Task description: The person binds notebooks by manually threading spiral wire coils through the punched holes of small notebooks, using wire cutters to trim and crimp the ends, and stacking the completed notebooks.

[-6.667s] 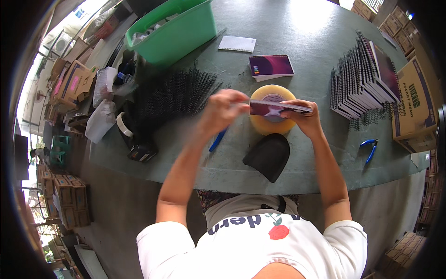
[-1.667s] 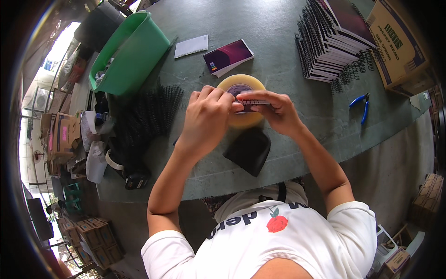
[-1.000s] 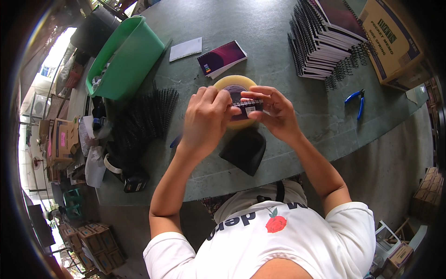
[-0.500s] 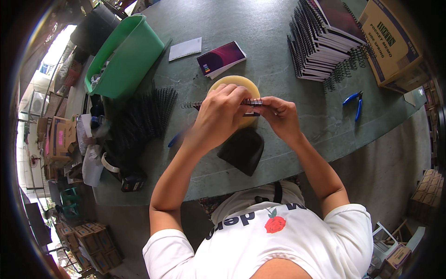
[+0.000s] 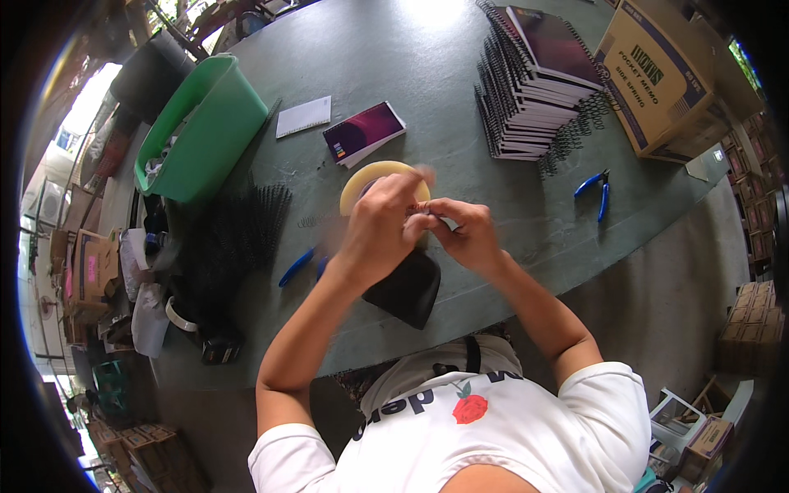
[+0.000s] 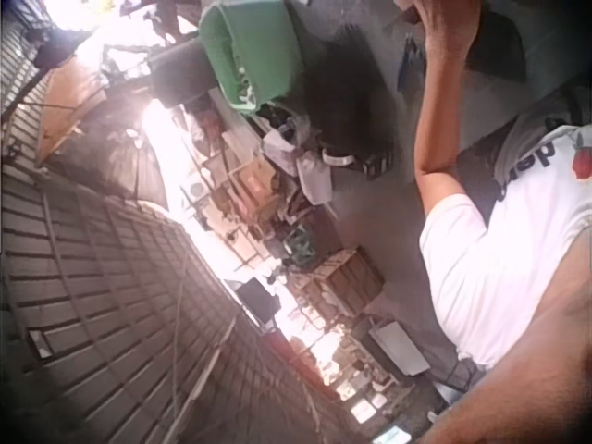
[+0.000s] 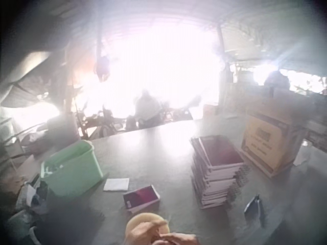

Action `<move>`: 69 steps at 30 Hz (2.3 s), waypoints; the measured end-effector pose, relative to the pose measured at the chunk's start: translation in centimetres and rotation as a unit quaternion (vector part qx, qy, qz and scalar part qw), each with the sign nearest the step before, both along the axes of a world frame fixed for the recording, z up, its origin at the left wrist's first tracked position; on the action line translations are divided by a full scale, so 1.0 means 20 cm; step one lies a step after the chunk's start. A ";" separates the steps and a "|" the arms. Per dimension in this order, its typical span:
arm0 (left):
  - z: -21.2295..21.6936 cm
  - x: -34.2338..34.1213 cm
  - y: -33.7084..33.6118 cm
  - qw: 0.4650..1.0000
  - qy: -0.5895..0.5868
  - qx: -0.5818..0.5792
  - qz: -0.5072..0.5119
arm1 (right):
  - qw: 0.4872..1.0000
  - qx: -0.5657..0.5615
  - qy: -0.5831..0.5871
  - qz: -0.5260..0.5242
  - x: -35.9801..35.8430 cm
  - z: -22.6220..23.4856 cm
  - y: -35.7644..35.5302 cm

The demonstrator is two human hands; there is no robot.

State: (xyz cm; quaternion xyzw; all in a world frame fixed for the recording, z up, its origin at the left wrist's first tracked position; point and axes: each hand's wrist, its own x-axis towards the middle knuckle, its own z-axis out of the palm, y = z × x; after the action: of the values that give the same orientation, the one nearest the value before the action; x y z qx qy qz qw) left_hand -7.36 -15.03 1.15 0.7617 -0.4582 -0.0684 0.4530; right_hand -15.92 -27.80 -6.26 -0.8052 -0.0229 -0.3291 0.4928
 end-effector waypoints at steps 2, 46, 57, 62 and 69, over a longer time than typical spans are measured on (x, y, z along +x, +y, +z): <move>0.04 0.01 -0.01 0.998 -0.034 0.026 -0.034 | 1.000 -0.010 0.012 -0.011 0.00 0.01 -0.02; -0.59 0.01 0.54 0.954 -0.146 -0.124 0.228 | 0.771 -0.532 0.227 0.267 1.17 0.12 -0.06; -0.58 0.01 0.54 0.961 -0.112 -0.126 0.220 | 0.778 -0.510 0.204 0.303 1.20 0.13 -0.10; -0.57 0.02 0.54 0.961 -0.108 -0.122 0.222 | 0.770 -0.533 0.218 0.275 1.18 0.12 -0.07; -0.58 0.01 0.54 0.962 -0.101 -0.124 0.223 | 0.779 -0.524 0.197 0.282 1.19 0.13 -0.07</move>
State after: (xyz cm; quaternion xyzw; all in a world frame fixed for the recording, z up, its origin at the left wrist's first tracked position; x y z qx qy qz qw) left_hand -7.13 -4.19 -10.39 0.7852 -0.3254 0.1690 0.4991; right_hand 7.89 -29.26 -3.74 -0.9438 -0.3207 0.0533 0.0591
